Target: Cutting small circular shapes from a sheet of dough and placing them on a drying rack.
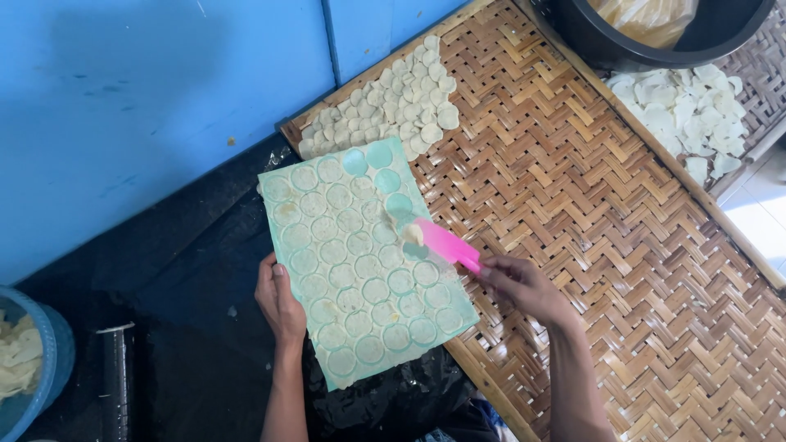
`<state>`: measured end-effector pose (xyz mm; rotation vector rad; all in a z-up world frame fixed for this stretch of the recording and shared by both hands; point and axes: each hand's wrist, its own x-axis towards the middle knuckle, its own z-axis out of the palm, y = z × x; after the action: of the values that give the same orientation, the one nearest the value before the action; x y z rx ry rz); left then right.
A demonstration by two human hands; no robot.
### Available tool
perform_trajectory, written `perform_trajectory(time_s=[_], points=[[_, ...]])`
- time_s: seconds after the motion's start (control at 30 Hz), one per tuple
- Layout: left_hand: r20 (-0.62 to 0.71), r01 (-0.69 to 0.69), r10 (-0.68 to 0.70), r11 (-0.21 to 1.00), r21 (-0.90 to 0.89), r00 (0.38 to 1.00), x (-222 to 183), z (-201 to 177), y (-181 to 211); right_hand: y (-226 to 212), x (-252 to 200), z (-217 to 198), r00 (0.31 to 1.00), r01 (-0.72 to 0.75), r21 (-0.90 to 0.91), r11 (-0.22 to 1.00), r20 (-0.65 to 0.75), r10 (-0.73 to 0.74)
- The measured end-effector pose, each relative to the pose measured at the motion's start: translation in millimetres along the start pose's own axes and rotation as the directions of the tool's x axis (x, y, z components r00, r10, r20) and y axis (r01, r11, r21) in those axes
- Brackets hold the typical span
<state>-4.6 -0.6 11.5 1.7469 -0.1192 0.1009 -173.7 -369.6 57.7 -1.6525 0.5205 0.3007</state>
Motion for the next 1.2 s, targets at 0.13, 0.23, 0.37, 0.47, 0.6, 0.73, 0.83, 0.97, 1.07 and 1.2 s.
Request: perform_trajectory(time_s=[0.13,0.23,0.37,0.47,0.6,0.73,0.83,0.97,1.07,1.2], points=[[-0.009,0.018,-0.018,1.000,-0.014,1.000,0,0,3,-18,15,-4,0.995,-0.011,-0.078,0.997,-0.096,0.004],[-0.001,-0.003,0.003,1.000,-0.025,1.000,-1,0,2,-43,43,-7,0.964,-0.025,-0.067,0.997,-0.265,0.006],[-0.014,-0.005,0.005,1.000,-0.030,1.000,0,1,0,-54,115,-33,0.887,0.152,-0.064,0.986,-0.432,-0.164],[-0.027,0.010,-0.010,1.000,-0.019,1.000,-1,1,0,-57,178,-57,0.833,0.253,-0.067,0.965,-0.492,-0.252],[-0.031,0.004,-0.005,0.998,-0.056,1.000,-1,2,1,-91,221,-70,0.858,0.224,0.020,0.974,-0.479,-0.188],[-0.048,0.001,-0.004,0.998,-0.056,0.999,-1,1,-4,-96,254,-79,0.856,0.227,0.055,0.972,-0.487,-0.172],[-0.045,0.022,-0.024,0.999,-0.046,0.999,0,1,-3,-93,264,-79,0.776,0.071,-0.196,0.978,-0.605,-0.178],[-0.041,0.039,-0.041,0.998,-0.050,0.998,1,1,-2,-101,251,-68,0.558,-0.039,-0.740,0.671,-0.574,-0.600],[-0.041,0.037,-0.039,0.998,-0.046,0.998,-1,1,2,-107,240,-61,0.589,-0.125,-0.755,0.644,-0.579,-0.564],[-0.091,0.054,-0.046,0.995,0.082,0.995,0,3,25,-80,235,-59,0.619,-0.002,-0.718,0.696,-0.547,-0.563]])
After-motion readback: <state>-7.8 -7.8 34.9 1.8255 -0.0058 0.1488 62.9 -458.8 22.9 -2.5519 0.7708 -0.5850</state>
